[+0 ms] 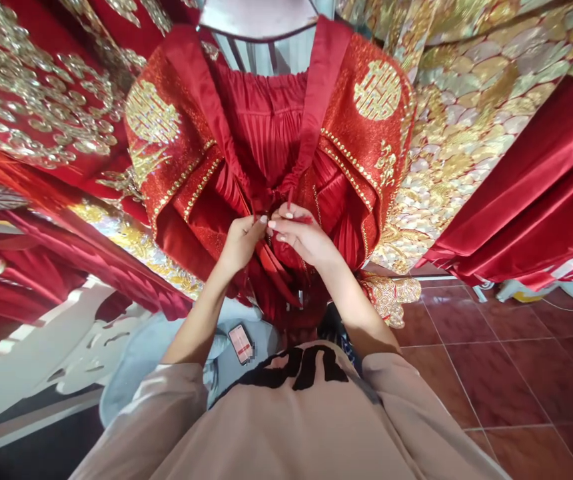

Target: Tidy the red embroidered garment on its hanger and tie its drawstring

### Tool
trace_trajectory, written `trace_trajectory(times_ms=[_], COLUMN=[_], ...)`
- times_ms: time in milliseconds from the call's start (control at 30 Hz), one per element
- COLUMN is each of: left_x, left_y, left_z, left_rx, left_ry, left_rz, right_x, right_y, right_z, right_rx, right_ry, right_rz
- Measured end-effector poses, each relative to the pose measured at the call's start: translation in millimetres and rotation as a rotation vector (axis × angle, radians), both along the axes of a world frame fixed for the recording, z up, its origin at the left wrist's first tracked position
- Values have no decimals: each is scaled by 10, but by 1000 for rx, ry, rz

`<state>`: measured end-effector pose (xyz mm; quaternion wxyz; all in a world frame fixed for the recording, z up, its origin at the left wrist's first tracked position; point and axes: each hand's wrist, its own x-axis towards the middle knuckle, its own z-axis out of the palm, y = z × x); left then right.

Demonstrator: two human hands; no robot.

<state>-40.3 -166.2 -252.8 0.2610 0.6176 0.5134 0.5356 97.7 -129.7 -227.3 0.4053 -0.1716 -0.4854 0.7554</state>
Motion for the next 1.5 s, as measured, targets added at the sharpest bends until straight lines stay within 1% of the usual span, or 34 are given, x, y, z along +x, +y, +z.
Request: trace_trajectory(times_ms=[100, 167, 233, 267, 300, 333, 367, 400, 433, 467, 500, 533, 567, 600, 633, 667, 733, 767, 800, 833, 900, 967, 1033, 1100, 1133, 1200, 1267, 1300, 1367, 1400, 1433, 1467, 1500], left_x=[-64, -83, -100, -111, -122, -133, -141, -143, -140, -132, -126, -127, -146, -190, -262, -363, -613, -737, -843, -920, -985, -963, -920, -895, -891, -886, -873, -863, -833, -815, -792, -766, -732], left_y=[4, -10, -41, -62, -85, -107, -127, -142, -152, -154, -148, -131, -105, -70, -30, 13, 91, 121, 139, 146, 123, 63, -14, -95, -134, -197, -217, -200, -99, -15, 87, 201, 321], left_z=[36, 65, 137, 202, 292, 406, 543, 696, 857, 1017, 1166, 1295, 1399, 1473, 1519, 1541, 1534, 1520, 1509, 1505, 1525, 1573, 1624, 1657, 1663, 1655, 1624, 1602, 1551, 1526, 1503, 1482, 1465], left_rx=[-2, 0, -1, 5, 21, 47, 82, 118, 152, 180, 199, 209, 206, 185, 173, 178, 248, 300, 340, 356, 306, 236, 235, 277, 288, 270, 253, 253, 273, 288, 312, 357, 415], left_ry=[74, 131, 185, 208, 223, 222, 198, 157, 104, 52, 12, -11, -21, -22, -24, -27, -59, -83, -112, -142, -183, -182, -152, -40, 74, 398, 684, 767, 798, 761, 703, 617, 512], left_rz=[-17, -8, 12, 34, 67, 108, 143, 160, 150, 110, 52, -13, -69, -100, -87, -36, 133, 216, 272, 292, 275, 239, 230, 252, 287, 385, 496, 558, 709, 789, 846, 879, 871], right_x=[-55, -74, -44, -4, 53, 126, 211, 304, 403, 500, 592, 674, 742, 793, 826, 839, 817, 788, 752, 713, 644, 594, 562, 538, 527, 508, 498, 495, 492, 488, 480, 469, 452], right_y=[11, 45, 97, 130, 166, 205, 245, 285, 323, 357, 386, 408, 422, 428, 428, 422, 403, 394, 390, 390, 411, 464, 550, 664, 727, 846, 932, 954, 945, 917, 879, 835, 791], right_z=[-108, -163, -157, -114, -36, 78, 227, 403, 594, 783, 954, 1092, 1184, 1227, 1221, 1176, 1021, 941, 878, 838, 838, 918, 1021, 1088, 1096, 1060, 979, 939, 894, 898, 921, 961, 1013], right_rx=[64, 127, 220, 268, 305, 315, 289, 229, 150, 79, 40, 58, 140, 272, 431, 594, 863, 952, 1019, 1064, 1114, 1143, 1173, 1197, 1206, 1225, 1236, 1233, 1196, 1160, 1115, 1061, 1000], right_ry=[-59, -137, -243, -296, -337, -361, -371, -366, -352, -337, -335, -342, -352, -364, -376, -380, -383, -397, -414, -432, -467, -496, -530, -568, -591, -664, -757, -794, -811, -799, -783, -764, -737], right_rz=[-157, -267, -351, -382, -405, -413, -397, -356, -303, -250, -201, -171, -176, -217, -282, -361, -523, -578, -615, -639, -665, -684, -719, -801, -858, -956, -981, -960, -855, -758, -625, -467, -310])
